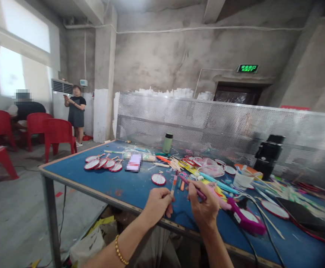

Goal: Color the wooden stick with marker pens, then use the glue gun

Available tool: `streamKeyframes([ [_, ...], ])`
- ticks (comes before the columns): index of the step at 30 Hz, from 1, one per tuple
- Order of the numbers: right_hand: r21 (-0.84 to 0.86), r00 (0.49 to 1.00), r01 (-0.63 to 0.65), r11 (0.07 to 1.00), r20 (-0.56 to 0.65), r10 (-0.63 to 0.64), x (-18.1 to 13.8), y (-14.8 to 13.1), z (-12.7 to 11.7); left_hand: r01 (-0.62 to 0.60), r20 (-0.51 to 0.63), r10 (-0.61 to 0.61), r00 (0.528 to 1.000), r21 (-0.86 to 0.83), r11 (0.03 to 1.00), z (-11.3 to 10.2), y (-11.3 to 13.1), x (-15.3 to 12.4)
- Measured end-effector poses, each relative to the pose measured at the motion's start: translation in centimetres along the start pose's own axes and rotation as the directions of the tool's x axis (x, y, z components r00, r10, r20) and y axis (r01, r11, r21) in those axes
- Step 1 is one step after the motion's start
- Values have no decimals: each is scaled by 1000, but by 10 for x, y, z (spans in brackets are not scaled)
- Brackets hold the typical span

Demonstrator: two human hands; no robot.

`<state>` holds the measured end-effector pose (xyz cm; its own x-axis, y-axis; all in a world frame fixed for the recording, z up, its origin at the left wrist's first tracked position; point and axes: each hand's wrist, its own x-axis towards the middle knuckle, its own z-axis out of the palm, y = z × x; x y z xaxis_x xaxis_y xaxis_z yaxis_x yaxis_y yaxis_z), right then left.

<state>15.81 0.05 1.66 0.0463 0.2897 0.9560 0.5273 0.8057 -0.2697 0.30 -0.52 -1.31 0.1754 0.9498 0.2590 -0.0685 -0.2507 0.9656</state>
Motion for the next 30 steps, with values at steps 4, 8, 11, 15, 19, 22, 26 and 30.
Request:
streamKeyframes([
  [4, 12, 1000, 1, 1000, -16, -1, 1, -2, 0, 6, 3, -6, 1000, 0, 1000, 0, 0, 0],
  [8, 7, 1000, 11, 1000, 16, -12, 1, -3, 0, 0, -1, 0, 1000, 1, 1000, 0, -2, 1],
  [11, 6, 1000, 12, 1000, 23, -13, 1, -2, 1, -1, -1, 1, 1000, 3, 1000, 0, -2, 0],
  [15, 18, 1000, 9, 1000, -11, -9, 0, -1, 0, 0, 4, 0, 1000, 6, 1000, 0, -2, 1],
  [19, 25, 1000, 8, 1000, -2, -8, 0, -1, 0, -5, 1, 5, 1000, 14, 1000, 0, 0, 0],
  [22, 14, 1000, 3, 1000, 22, -4, 1, -1, 1, -9, 0, 9, 1000, 19, 1000, 0, 1, -1],
  [26, -3, 1000, -3, 1000, 14, 4, 1, 0, 2, -7, -1, 7, 1000, 22, 1000, 0, 1, -1],
  [30, 12, 1000, 0, 1000, -12, 0, 0, 1, 1, -8, 0, 8, 1000, 20, 1000, 0, -1, 0],
])
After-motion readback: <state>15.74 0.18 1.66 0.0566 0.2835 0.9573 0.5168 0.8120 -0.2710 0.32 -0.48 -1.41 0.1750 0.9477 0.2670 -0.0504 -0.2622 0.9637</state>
